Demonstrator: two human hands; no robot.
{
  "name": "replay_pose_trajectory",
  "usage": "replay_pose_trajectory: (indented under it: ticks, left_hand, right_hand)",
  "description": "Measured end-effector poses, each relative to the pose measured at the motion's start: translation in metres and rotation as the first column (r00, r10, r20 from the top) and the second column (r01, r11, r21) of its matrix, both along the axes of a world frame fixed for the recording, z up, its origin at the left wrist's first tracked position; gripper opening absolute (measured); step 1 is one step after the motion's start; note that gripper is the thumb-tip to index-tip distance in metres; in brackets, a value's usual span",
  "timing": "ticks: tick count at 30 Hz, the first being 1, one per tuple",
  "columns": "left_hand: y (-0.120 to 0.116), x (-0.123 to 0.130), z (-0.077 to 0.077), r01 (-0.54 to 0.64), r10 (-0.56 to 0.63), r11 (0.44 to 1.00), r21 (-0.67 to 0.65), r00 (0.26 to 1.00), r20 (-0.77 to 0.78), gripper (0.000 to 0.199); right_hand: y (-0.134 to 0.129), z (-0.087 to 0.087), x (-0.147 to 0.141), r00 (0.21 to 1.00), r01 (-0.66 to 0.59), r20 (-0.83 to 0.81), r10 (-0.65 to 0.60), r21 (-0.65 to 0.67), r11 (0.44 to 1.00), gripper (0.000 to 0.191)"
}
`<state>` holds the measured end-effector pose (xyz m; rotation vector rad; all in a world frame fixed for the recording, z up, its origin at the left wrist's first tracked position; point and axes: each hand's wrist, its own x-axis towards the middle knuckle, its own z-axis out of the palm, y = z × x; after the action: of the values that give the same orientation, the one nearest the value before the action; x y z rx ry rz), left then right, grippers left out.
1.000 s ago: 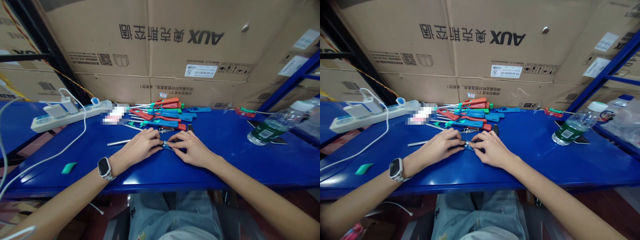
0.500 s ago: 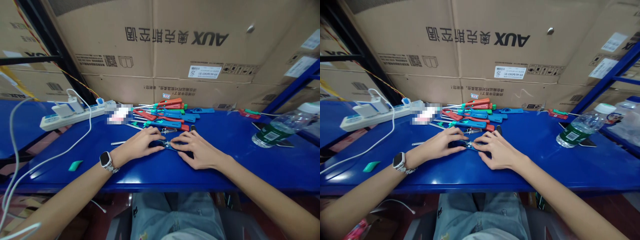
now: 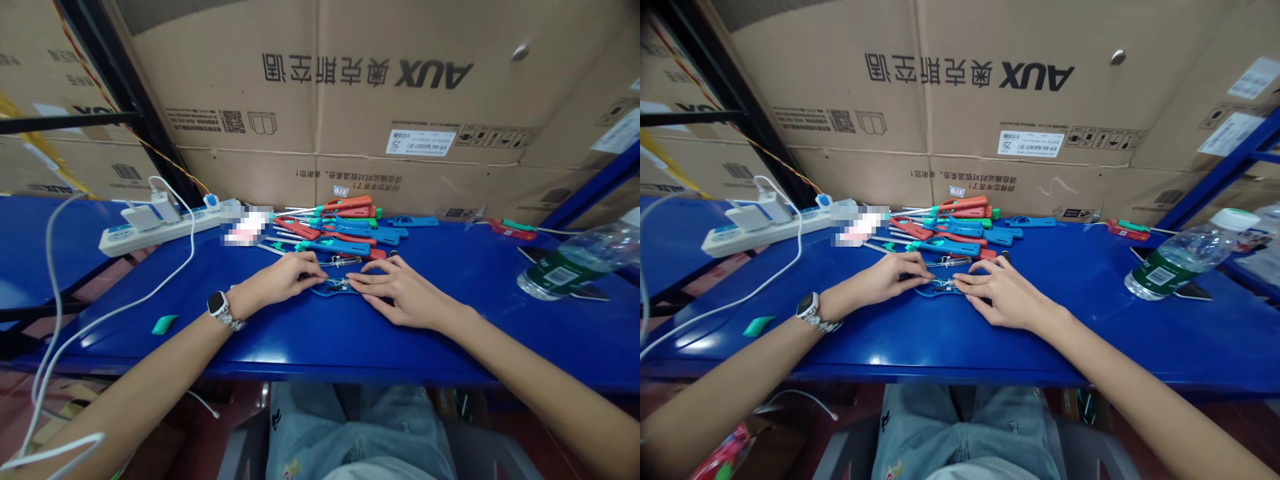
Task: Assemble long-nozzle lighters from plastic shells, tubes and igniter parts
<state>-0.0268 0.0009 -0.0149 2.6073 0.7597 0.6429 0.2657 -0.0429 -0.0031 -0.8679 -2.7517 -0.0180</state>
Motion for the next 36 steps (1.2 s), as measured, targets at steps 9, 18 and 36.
replay_pose_trajectory:
  ticks: [9,18,36]
  left_hand:
    - [-0.005,0.008,-0.004,0.006,0.008,0.979,0.205,0.997,-0.071,0.028]
    - [-0.01,0.01,-0.008,0.012,0.045,0.928,0.371,0.989,-0.143,0.036]
    - [0.001,-0.016,0.006,-0.012,0.009,0.999,-0.049,0.998,-0.063,0.018]
  right_hand:
    - [-0.003,-0.002,-0.018,0.986,0.084,-0.147,-0.073,0.067,0.994,0.026]
    - [0.024,0.008,-0.06,0.98,0.136,-0.111,-0.163,-0.213,0.968,0.014]
    - [0.032,0.01,-0.057,0.993,0.06,-0.075,-0.087,-0.305,0.95,0.018]
